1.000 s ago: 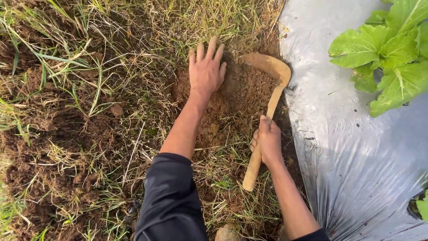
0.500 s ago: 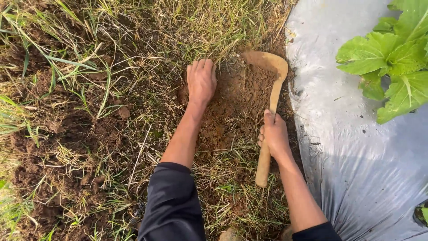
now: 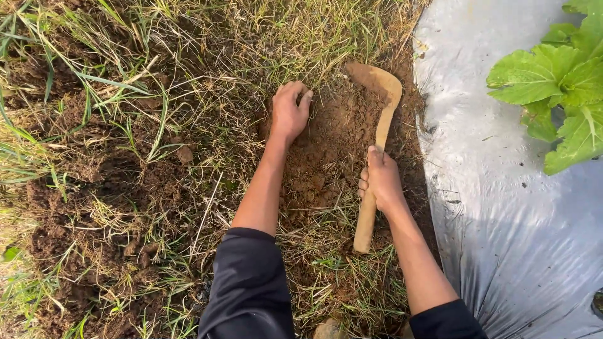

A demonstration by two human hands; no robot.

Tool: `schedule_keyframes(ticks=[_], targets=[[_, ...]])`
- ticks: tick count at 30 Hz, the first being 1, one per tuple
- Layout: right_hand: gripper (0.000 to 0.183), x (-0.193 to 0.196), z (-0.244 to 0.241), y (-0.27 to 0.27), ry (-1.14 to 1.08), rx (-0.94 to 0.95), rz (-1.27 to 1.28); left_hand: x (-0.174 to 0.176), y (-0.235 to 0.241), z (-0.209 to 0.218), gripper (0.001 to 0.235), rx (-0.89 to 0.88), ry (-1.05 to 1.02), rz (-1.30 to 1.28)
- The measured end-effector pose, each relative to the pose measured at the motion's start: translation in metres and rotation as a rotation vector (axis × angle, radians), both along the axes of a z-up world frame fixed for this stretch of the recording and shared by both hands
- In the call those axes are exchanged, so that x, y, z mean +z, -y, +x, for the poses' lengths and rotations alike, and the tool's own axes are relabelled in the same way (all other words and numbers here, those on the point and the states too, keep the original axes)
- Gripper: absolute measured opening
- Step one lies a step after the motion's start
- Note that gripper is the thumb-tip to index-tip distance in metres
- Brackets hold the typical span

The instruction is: Using a hand sickle to loosen the earth and pulling out weeds by hand in an agricultural field.

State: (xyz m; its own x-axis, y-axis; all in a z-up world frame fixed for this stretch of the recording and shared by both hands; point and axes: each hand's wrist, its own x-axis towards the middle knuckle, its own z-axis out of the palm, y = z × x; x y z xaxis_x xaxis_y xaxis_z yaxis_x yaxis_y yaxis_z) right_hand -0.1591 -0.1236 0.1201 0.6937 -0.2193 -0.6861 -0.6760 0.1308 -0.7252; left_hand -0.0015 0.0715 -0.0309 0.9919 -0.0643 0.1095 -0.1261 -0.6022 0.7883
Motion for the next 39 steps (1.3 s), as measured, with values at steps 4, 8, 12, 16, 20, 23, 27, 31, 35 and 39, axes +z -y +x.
schedule_keyframes(ticks=[4, 8, 12, 16, 20, 23, 27, 31, 35, 39], targets=[[0.031, 0.016, -0.013, -0.007, -0.041, -0.018, 0.017, 0.014, -0.002, 0.0, 0.013, -0.024, -0.023, -0.002], [0.029, 0.013, 0.007, -0.021, -0.005, -0.039, 0.022, 0.021, -0.004, -0.002, 0.012, -0.041, -0.055, -0.003], [0.029, -0.002, 0.021, -0.037, -0.006, -0.025, 0.05, 0.017, -0.007, 0.0, 0.012, -0.058, -0.023, -0.013], [0.031, 0.002, 0.01, -0.038, -0.006, -0.055, 0.036, 0.008, -0.008, 0.003, 0.013, -0.056, -0.025, -0.055], [0.033, -0.001, 0.027, -0.031, 0.068, -0.024, -0.013, 0.016, -0.009, 0.0, 0.012, -0.072, -0.017, -0.056], [0.036, -0.011, 0.009, -0.021, 0.052, 0.0, -0.051, 0.012, -0.008, 0.0, 0.011, -0.07, 0.0, -0.067], [0.041, -0.002, 0.01, -0.006, 0.011, 0.086, -0.127, 0.002, -0.005, 0.0, 0.01, -0.072, 0.023, -0.069], [0.041, -0.013, 0.023, -0.01, 0.059, 0.094, -0.096, 0.011, -0.006, 0.001, 0.01, -0.058, 0.04, -0.09], [0.048, -0.005, 0.003, -0.007, -0.02, 0.072, -0.078, 0.016, -0.007, 0.0, 0.01, -0.061, 0.046, -0.121], [0.044, 0.006, 0.021, -0.008, -0.023, 0.116, -0.105, 0.018, -0.007, 0.001, 0.01, -0.066, 0.058, -0.113]])
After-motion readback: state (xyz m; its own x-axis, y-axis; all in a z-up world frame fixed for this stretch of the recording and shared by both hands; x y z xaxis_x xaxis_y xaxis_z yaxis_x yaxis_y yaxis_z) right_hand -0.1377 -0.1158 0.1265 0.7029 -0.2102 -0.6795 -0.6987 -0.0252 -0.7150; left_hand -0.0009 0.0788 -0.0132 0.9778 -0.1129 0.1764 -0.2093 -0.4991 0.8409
